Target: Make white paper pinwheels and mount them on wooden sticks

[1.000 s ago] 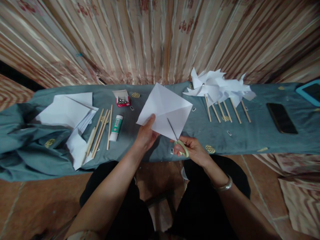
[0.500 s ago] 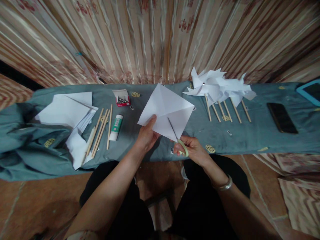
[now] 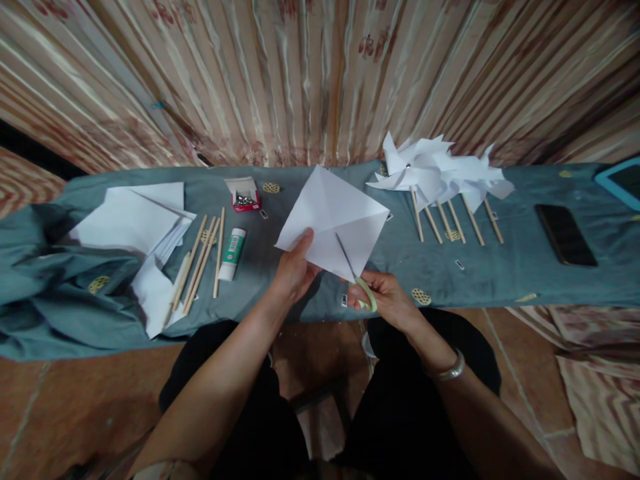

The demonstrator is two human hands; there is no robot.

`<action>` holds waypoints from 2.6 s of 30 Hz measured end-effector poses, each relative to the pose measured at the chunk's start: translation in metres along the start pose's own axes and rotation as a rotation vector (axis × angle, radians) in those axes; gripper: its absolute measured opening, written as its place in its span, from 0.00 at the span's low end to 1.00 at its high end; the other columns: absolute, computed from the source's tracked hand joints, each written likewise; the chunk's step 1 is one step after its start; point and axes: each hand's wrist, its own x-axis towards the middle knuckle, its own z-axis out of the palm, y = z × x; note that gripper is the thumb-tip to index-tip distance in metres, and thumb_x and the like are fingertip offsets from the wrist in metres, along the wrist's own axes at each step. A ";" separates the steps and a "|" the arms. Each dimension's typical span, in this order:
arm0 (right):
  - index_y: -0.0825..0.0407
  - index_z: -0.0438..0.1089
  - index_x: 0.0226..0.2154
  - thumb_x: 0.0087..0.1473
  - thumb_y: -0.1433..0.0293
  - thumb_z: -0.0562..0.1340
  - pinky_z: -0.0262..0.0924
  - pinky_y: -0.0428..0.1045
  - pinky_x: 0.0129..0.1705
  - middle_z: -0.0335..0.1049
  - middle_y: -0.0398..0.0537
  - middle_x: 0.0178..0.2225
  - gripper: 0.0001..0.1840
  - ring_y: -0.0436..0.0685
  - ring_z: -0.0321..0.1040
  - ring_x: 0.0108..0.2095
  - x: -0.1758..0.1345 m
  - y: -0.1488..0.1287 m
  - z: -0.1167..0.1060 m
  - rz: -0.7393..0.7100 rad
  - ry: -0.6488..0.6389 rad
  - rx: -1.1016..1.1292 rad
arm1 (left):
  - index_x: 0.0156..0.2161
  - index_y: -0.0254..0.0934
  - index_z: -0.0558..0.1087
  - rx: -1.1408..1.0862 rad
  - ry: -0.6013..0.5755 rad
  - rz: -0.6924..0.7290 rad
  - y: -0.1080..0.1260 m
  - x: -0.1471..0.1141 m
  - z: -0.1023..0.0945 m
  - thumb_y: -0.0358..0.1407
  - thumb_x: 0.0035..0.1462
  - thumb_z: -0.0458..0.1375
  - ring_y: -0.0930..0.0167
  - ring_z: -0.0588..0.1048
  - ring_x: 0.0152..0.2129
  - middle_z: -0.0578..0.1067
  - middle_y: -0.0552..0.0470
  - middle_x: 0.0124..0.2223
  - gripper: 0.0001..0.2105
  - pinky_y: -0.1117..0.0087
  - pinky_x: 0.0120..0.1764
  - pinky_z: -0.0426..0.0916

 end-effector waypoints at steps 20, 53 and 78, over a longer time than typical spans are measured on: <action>0.53 0.73 0.25 0.37 0.51 0.73 0.61 0.45 0.23 0.69 0.40 0.19 0.22 0.47 0.61 0.18 0.001 0.006 -0.001 -0.007 0.022 0.003 | 0.41 0.34 0.74 0.008 0.012 -0.014 0.000 -0.001 0.000 0.34 0.56 0.62 0.69 0.78 0.35 0.79 0.50 0.37 0.08 0.67 0.45 0.72; 0.48 0.75 0.35 0.36 0.57 0.74 0.61 0.46 0.27 0.77 0.43 0.28 0.22 0.51 0.68 0.26 -0.013 -0.005 -0.059 -0.277 0.617 -0.043 | 0.34 0.33 0.76 0.271 -0.126 -0.033 0.010 -0.003 -0.018 0.38 0.39 0.70 0.65 0.77 0.31 0.80 0.48 0.33 0.15 0.66 0.38 0.71; 0.51 0.71 0.27 0.26 0.64 0.75 0.47 0.43 0.20 0.64 0.34 0.16 0.21 0.44 0.54 0.17 -0.008 -0.002 -0.030 -0.077 0.468 0.044 | 0.26 0.34 0.78 0.804 -0.139 0.292 -0.001 0.003 -0.028 0.38 0.38 0.68 0.72 0.71 0.21 0.77 0.54 0.24 0.10 0.72 0.26 0.63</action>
